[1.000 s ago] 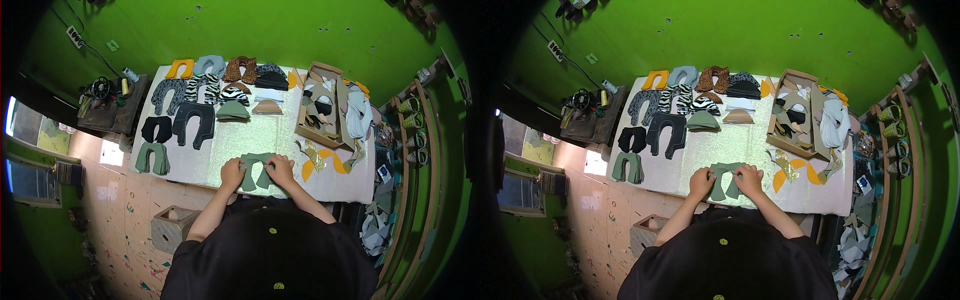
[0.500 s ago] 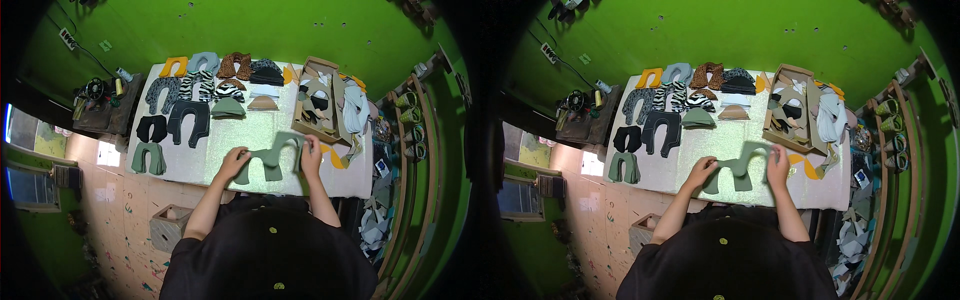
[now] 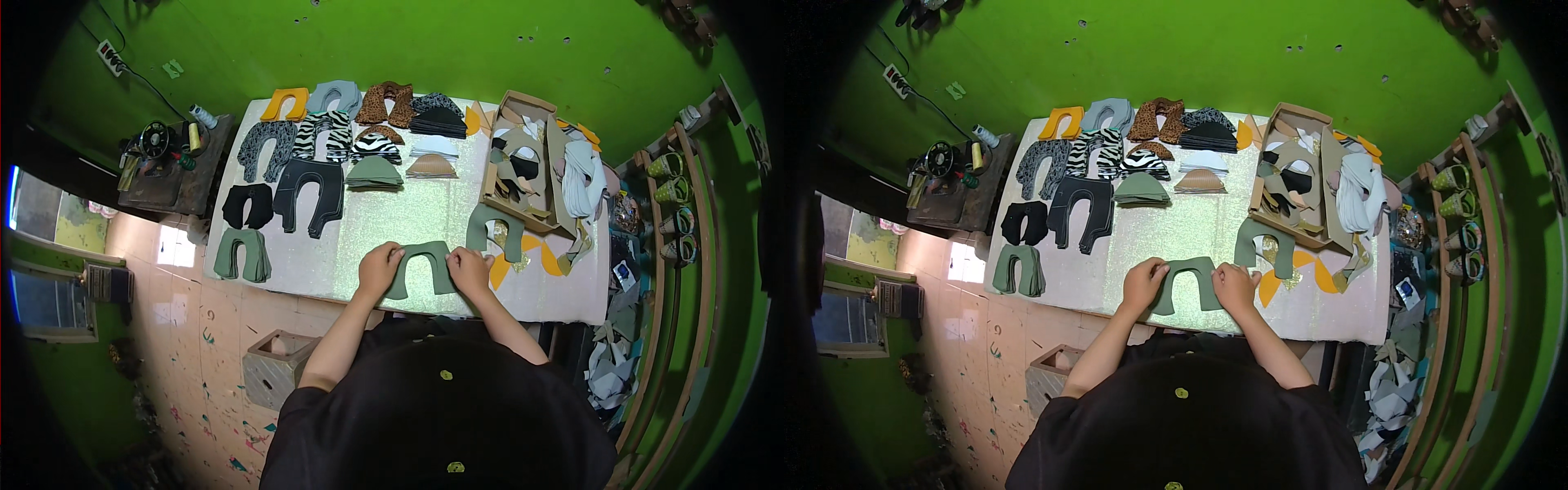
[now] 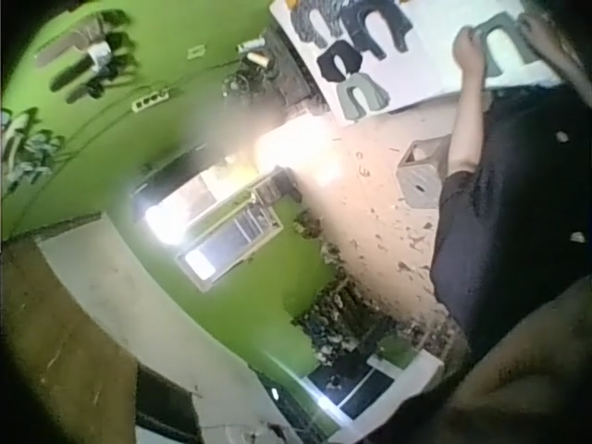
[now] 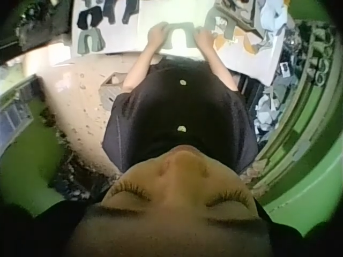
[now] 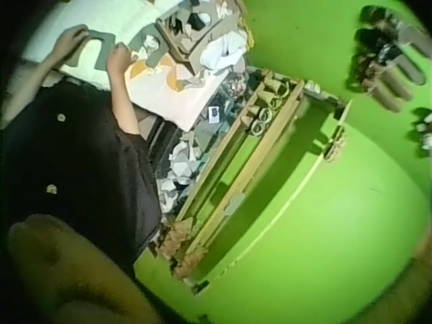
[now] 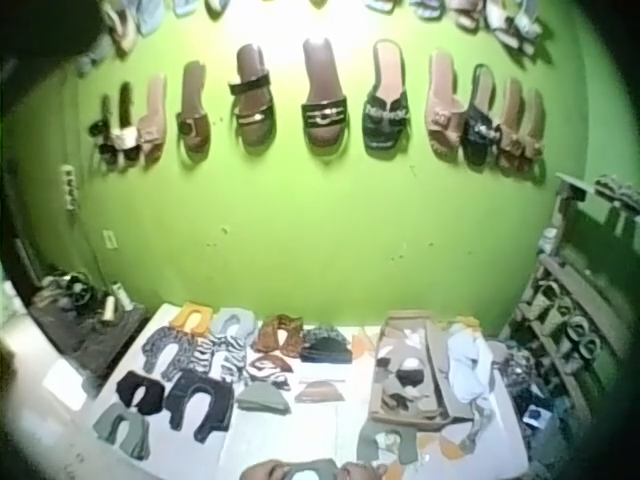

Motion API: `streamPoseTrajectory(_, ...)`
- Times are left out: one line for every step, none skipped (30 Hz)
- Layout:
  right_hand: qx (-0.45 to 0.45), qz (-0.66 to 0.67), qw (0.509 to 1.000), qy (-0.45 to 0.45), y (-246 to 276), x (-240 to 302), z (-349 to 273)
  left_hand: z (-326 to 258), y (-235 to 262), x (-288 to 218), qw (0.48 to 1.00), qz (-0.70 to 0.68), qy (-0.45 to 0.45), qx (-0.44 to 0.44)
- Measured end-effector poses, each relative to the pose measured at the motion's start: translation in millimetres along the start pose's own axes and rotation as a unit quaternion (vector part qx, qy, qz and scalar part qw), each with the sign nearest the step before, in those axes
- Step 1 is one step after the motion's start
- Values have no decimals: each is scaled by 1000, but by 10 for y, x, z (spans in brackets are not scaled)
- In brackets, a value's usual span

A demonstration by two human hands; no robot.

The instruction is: The recorder is organizing various shoe components on a table, including uppers and decorative elements.

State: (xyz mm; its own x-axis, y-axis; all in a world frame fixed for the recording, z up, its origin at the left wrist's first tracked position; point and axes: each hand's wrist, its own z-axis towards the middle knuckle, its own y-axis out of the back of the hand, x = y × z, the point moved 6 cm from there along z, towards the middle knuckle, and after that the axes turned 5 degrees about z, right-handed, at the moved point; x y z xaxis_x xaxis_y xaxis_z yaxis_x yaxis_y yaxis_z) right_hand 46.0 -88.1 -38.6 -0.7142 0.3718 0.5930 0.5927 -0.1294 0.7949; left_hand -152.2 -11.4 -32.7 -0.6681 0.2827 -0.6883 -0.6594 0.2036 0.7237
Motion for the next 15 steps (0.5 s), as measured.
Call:
streamPoseTrajectory(39,44,998,-31,-25,-17,5,-50,-21,92,993,-78,81,17)
streamPoseTrajectory(40,44,998,-31,-65,-55,25,-63,-48,163,993,-93,69,0)
streamPoseTrajectory(44,123,990,-44,-133,-133,44,-62,-66,201,993,-93,69,0)
streamPoseTrajectory(47,202,977,-56,-198,-194,65,-65,-81,279,986,-136,101,-10)
streamPoseTrajectory(48,202,977,-56,-255,-245,84,-69,-104,363,975,-178,133,-20)
streamPoseTrajectory(89,256,960,-73,-365,-272,99,-76,-203,516,959,-234,158,-6)
streamPoseTrajectory(129,307,938,-93,-442,-281,100,-76,-221,562,959,-234,160,-7)
streamPoseTrajectory(131,307,938,-92,-460,-293,108,-84,-258,609,950,-264,169,0)
streamPoseTrajectory(130,285,944,-105,-469,-330,114,-71,-255,571,940,-293,177,11)
streamPoseTrajectory(129,264,949,-118,-476,-366,120,-67,-232,525,939,-293,178,13)
streamPoseTrajectory(128,263,949,-120,-480,-386,131,-61,-188,456,968,-199,154,18)
streamPoseTrajectory(114,195,968,-114,-454,-387,144,-63,-126,372,986,-102,130,20)
streamPoseTrajectory(98,125,981,-108,-426,-385,155,-72,-138,375,986,-102,130,21)
streamPoseTrajectory(98,125,981,-108,-426,-377,155,-76,-154,373,990,-69,120,22)
streamPoseTrajectory(100,95,985,-107,-400,-324,152,-79,-170,378,993,-35,111,24)
